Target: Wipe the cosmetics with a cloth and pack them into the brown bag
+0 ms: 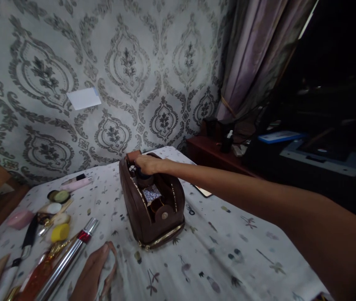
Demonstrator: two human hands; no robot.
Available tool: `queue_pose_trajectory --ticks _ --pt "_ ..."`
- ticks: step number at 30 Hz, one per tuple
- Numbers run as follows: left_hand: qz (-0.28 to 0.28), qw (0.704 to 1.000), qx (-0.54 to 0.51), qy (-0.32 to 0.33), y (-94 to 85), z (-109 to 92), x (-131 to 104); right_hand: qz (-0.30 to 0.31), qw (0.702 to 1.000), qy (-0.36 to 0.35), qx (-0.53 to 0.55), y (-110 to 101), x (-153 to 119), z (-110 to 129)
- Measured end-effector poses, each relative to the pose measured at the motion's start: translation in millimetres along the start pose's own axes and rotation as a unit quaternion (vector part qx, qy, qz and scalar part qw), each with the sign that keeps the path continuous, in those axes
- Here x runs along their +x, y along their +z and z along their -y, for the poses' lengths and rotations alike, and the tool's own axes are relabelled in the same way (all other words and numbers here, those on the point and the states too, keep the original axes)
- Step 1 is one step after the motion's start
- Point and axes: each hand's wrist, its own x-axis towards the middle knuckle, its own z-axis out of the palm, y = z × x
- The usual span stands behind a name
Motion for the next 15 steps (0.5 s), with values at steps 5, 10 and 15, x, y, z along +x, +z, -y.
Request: queue_pose_trajectory --ticks 5,10,15 --pt "0.096 0.990 -0.090 -0.055 4.3 6 12 -0.005 1.000 -0.001 -0.008 -1 -1 3" --pt "0.094 0.988 -0.123 -0.011 6.4 1 10 -0.020 1.000 -0.010 -0.014 0 -4 4" --pt "0.068 0.988 -0.135 0.026 10.4 -10 1 -0.056 0.998 -0.027 -0.013 -4 -9 1"
